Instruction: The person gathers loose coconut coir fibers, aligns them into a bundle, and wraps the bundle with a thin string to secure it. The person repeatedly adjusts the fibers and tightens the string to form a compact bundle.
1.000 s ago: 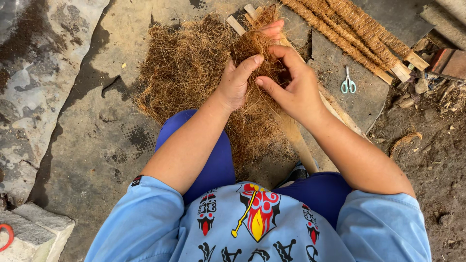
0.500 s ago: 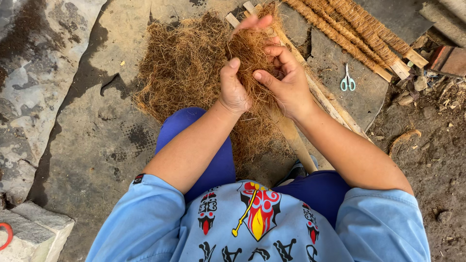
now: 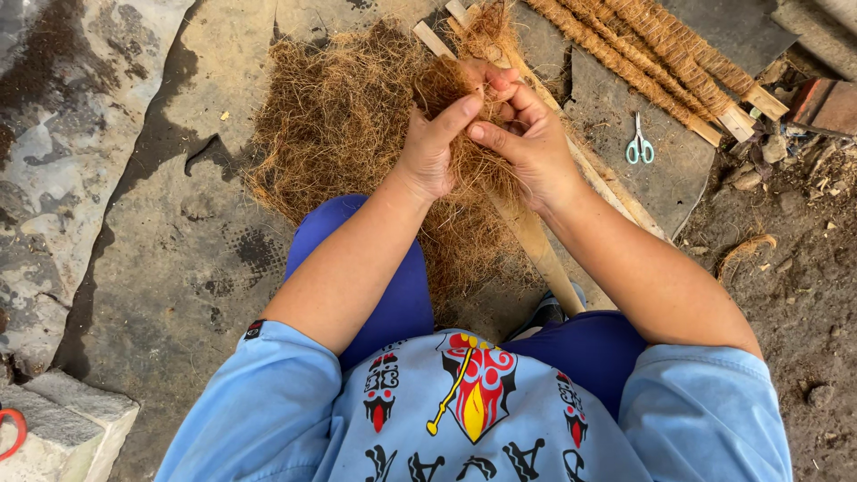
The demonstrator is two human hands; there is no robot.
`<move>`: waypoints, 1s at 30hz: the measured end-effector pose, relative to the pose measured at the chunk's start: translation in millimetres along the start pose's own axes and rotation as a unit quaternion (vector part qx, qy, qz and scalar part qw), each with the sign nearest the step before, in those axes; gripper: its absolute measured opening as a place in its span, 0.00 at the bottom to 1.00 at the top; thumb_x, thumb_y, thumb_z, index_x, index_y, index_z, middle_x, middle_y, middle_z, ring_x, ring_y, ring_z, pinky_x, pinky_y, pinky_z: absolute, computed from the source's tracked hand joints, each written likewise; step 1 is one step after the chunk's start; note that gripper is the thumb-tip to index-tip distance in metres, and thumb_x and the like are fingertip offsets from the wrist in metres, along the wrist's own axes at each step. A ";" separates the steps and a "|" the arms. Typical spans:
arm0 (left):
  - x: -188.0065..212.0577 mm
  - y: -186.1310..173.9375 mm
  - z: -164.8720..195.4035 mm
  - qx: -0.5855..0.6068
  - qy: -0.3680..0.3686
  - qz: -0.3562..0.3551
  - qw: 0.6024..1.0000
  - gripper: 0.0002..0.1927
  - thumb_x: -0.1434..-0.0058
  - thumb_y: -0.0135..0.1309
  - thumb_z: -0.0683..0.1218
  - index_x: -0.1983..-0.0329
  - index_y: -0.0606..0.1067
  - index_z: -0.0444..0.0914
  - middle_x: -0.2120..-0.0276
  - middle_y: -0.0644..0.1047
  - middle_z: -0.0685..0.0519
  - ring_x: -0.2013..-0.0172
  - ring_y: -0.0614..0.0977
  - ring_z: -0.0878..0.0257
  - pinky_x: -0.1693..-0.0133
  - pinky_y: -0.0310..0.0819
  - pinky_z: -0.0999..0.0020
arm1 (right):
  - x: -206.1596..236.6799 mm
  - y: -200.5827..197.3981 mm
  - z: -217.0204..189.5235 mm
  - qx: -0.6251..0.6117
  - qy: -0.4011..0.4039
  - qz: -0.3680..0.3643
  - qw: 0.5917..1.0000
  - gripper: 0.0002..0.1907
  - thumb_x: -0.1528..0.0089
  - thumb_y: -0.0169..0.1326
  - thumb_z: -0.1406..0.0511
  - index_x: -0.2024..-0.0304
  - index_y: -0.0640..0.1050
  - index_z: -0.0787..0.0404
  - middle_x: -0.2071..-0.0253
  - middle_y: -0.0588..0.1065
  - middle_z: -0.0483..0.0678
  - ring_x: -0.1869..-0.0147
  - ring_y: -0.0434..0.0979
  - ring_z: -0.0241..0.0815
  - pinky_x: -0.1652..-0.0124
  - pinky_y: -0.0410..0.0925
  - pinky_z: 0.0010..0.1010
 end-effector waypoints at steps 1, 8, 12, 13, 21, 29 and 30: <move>-0.4 -0.1 2.2 -0.019 -0.010 0.007 1.000 0.23 0.40 0.66 0.54 0.46 0.78 0.38 0.42 0.77 0.44 0.39 0.78 0.53 0.34 0.72 0.48 | -0.6 1.6 -1.2 -0.022 -0.021 -0.014 0.999 0.21 0.38 0.65 0.74 0.44 0.74 0.58 0.47 0.76 0.43 0.41 0.75 0.34 0.38 0.71 0.29; -0.8 6.7 -1.3 -0.064 0.016 0.000 0.998 0.17 0.38 0.65 0.52 0.49 0.78 0.42 0.39 0.78 0.49 0.36 0.76 0.55 0.31 0.70 0.50 | 6.0 9.1 -4.1 0.000 -0.109 -0.002 0.994 0.16 0.33 0.63 0.71 0.46 0.73 0.61 0.45 0.76 0.46 0.39 0.76 0.36 0.36 0.69 0.31; -5.4 -0.1 -11.7 -0.061 -0.003 0.060 0.996 0.15 0.39 0.64 0.52 0.51 0.80 0.43 0.43 0.80 0.49 0.39 0.78 0.54 0.33 0.72 0.46 | 4.6 8.6 -7.3 0.047 -0.127 -0.037 0.990 0.18 0.33 0.63 0.70 0.44 0.71 0.60 0.44 0.74 0.46 0.35 0.74 0.37 0.34 0.68 0.31; -6.2 -3.2 -12.5 -0.058 -0.007 0.072 0.996 0.15 0.39 0.64 0.52 0.52 0.80 0.43 0.43 0.80 0.50 0.39 0.79 0.54 0.34 0.72 0.44 | 3.9 6.9 -9.8 0.113 -0.111 -0.059 0.986 0.19 0.33 0.63 0.69 0.43 0.70 0.60 0.45 0.74 0.46 0.37 0.74 0.37 0.36 0.69 0.30; -12.4 -13.2 -20.0 0.007 -0.025 0.087 0.996 0.14 0.38 0.63 0.48 0.50 0.78 0.44 0.45 0.80 0.51 0.42 0.80 0.57 0.37 0.75 0.49 | 27.7 -24.9 -71.7 0.490 -0.191 -0.048 0.849 0.28 0.33 0.68 0.57 0.38 0.73 0.62 0.45 0.72 0.51 0.41 0.76 0.42 0.42 0.73 0.34; -15.6 -13.2 -33.9 -0.008 -0.019 0.115 0.993 0.18 0.37 0.65 0.49 0.45 0.77 0.42 0.51 0.82 0.50 0.49 0.83 0.55 0.42 0.80 0.51 | 48.9 8.3 -54.8 0.637 -0.352 -0.016 0.685 0.16 0.39 0.63 0.71 0.50 0.76 0.58 0.59 0.74 0.48 0.58 0.77 0.46 0.61 0.72 0.35; -16.4 -13.0 -34.9 -0.004 -0.022 0.120 0.993 0.18 0.37 0.65 0.49 0.45 0.77 0.41 0.51 0.82 0.49 0.48 0.83 0.55 0.42 0.80 0.50 | 50.7 8.6 -54.3 0.634 -0.391 -0.014 0.667 0.15 0.38 0.62 0.72 0.51 0.75 0.57 0.60 0.74 0.47 0.57 0.77 0.45 0.61 0.72 0.34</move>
Point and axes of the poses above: each hand's wrist, its own x-axis away from the middle knuckle, its own y-axis out of the palm, z = x × y, the point moved 2 cm from there along -x, towards the middle knuckle
